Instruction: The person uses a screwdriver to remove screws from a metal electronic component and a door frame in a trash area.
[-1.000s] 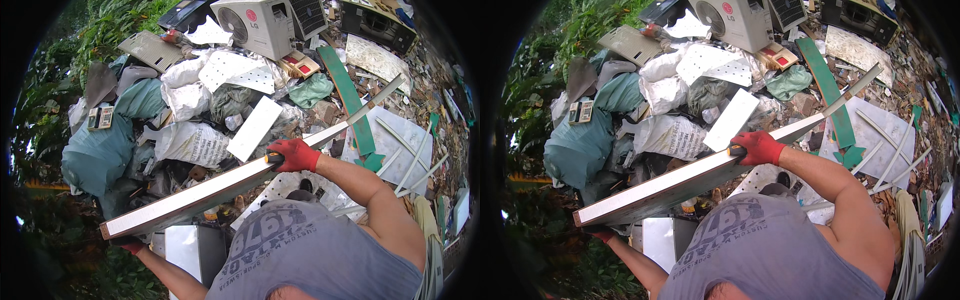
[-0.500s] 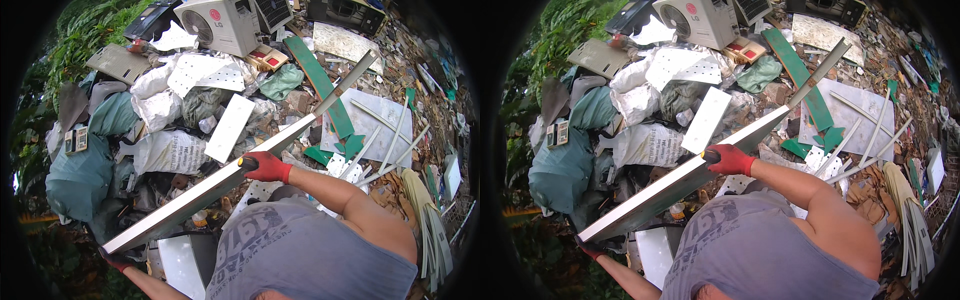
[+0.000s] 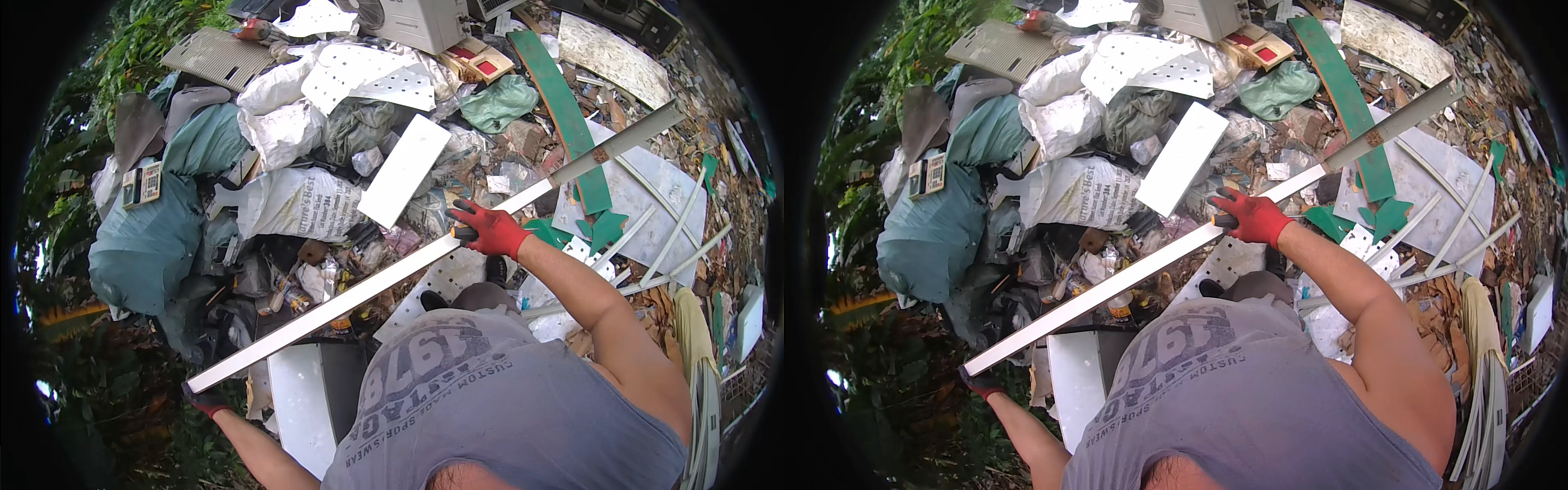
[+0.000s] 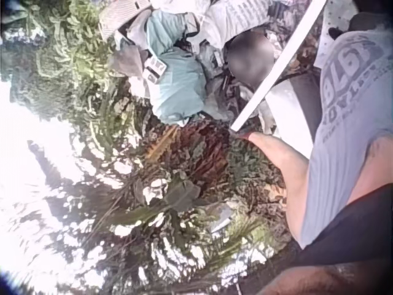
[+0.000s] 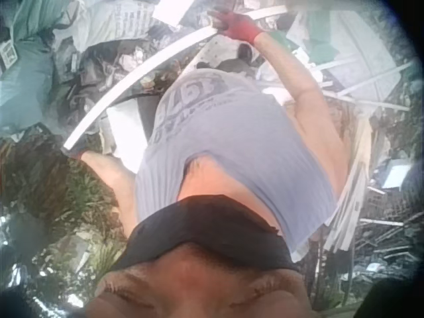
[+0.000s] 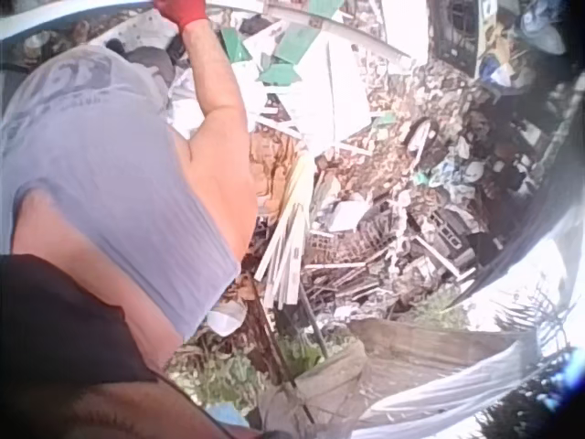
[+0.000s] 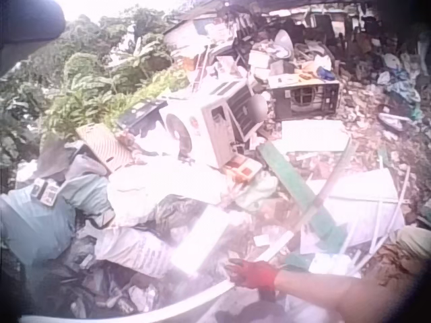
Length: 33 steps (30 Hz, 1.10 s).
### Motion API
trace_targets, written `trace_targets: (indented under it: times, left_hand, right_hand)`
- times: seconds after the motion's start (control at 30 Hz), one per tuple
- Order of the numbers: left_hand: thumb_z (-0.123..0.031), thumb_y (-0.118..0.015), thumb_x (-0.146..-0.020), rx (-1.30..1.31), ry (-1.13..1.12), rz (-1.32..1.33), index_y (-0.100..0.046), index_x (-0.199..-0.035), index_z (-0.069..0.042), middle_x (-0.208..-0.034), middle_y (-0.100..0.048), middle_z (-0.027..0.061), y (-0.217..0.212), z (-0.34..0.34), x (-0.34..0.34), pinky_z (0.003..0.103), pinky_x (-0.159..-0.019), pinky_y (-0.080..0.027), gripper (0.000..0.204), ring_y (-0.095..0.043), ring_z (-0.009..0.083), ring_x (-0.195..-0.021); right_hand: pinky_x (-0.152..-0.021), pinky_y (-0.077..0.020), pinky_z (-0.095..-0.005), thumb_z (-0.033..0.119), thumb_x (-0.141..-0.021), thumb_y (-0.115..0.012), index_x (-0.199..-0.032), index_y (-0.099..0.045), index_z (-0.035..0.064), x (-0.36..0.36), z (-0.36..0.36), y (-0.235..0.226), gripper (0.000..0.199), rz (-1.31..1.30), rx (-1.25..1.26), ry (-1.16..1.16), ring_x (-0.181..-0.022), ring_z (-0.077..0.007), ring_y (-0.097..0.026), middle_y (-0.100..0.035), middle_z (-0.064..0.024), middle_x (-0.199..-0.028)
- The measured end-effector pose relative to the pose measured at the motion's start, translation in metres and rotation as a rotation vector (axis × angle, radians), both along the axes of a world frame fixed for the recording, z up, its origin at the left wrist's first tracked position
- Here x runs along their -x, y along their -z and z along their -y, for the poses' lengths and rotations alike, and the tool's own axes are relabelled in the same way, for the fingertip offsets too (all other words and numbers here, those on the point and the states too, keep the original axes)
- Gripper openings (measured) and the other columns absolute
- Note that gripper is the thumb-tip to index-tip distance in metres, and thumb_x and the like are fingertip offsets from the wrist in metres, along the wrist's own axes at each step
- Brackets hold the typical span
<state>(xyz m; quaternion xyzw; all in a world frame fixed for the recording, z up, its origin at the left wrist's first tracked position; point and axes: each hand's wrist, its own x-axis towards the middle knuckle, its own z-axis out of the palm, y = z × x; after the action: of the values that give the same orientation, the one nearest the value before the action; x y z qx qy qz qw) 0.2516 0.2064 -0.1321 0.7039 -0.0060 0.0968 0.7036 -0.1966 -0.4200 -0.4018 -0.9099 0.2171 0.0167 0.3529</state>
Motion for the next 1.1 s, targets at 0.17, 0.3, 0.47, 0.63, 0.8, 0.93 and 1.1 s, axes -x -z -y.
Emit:
trace_targets:
  times: [0.17, 0.3, 0.47, 0.63, 0.8, 0.93, 1.1]
  left_hand:
    - [-0.058, -0.045, -0.098, 0.032, -0.139, -0.194, -0.063, -0.113, -0.006, -0.103, -0.065, 0.0112, 0.014, 0.001, 0.001, 0.05, -0.092, -0.049, 0.057, -0.063, 0.0307, -0.101]
    - [-0.061, -0.043, -0.097, 0.023, -0.17, -0.058, -0.064, -0.104, -0.007, -0.103, -0.068, 0.0111, 0.023, -0.018, -0.006, 0.048, -0.087, -0.053, 0.058, -0.066, 0.0316, -0.095]
    - [-0.073, -0.04, -0.096, 0.212, -0.086, -0.125, -0.066, -0.107, -0.007, -0.102, -0.071, 0.0118, 0.013, -0.047, -0.009, 0.045, -0.088, -0.053, 0.072, -0.066, 0.0304, -0.092]
    - [-0.06, -0.058, -0.094, -0.226, -0.508, 0.234, -0.051, -0.139, -0.005, -0.131, -0.061, 0.0155, 0.009, -0.007, 0.038, 0.045, -0.107, -0.042, 0.071, -0.056, 0.0319, -0.122]
    - [-0.043, -0.087, -0.069, -1.45, 0.339, 0.671, -0.041, -0.148, -0.006, -0.147, -0.044, 0.0193, 0.017, 0.196, 0.146, 0.053, -0.119, -0.027, 0.098, -0.042, 0.0386, -0.138]
    - [-0.047, -0.087, -0.066, -1.727, 0.985, 0.606, -0.045, -0.147, -0.011, -0.147, -0.046, 0.0167, 0.126, 0.322, 0.224, 0.053, -0.12, -0.027, 0.098, -0.041, 0.0361, -0.14]
    - [-0.023, -0.08, -0.073, -1.979, 1.159, 0.23, -0.059, -0.132, -0.014, -0.12, -0.066, 0.0126, 0.239, 0.374, 0.201, 0.047, -0.101, -0.048, 0.063, -0.063, 0.0327, -0.117]
  right_hand:
    - [-0.102, -0.0496, -0.0439, 0.046, -0.071, -0.084, -0.145, -0.051, 0.0178, 0.007, -0.008, 0.015, 0.085, -0.101, -0.023, -0.098, -0.122, -0.0351, -0.061, -0.055, -0.0138, -0.144]
    - [-0.096, -0.0542, -0.0415, 0.045, -0.068, -0.087, -0.145, -0.049, 0.0175, 0.027, -0.029, 0.026, 0.09, -0.142, 0.032, -0.141, -0.115, -0.0338, -0.065, -0.049, -0.0133, -0.15]
    - [-0.092, -0.0554, -0.0414, 0.025, -0.074, -0.083, -0.134, -0.056, 0.0148, 0.011, -0.036, 0.05, 0.067, 0.036, 0.04, -0.042, -0.111, -0.0322, -0.067, -0.061, -0.0102, -0.136]
    - [-0.089, -0.0556, -0.0426, 0.026, -0.074, -0.084, -0.129, -0.06, 0.0142, 0.007, -0.034, 0.045, 0.061, 0.016, 0.039, -0.027, -0.108, -0.0325, -0.068, -0.065, -0.0098, -0.127]
    - [-0.083, -0.057, -0.0455, 0.029, -0.075, -0.083, -0.128, -0.059, 0.0144, 0.005, -0.031, 0.059, 0.061, 0.107, 0.085, -0.046, -0.102, -0.0355, -0.069, -0.065, -0.0119, -0.124]
    - [-0.078, -0.0579, -0.0454, 0.031, -0.075, -0.081, -0.129, -0.057, 0.0139, -0.027, -0.042, 0.054, 0.061, 0.12, 0.143, -0.125, -0.093, -0.0361, -0.07, -0.067, -0.0133, -0.117]
    - [-0.077, -0.0577, -0.0462, 0.029, -0.078, -0.076, -0.115, -0.057, 0.0117, -0.079, -0.075, 0.038, 0.046, 0.026, 0.114, -0.232, -0.094, -0.0345, -0.071, -0.066, -0.0156, -0.11]
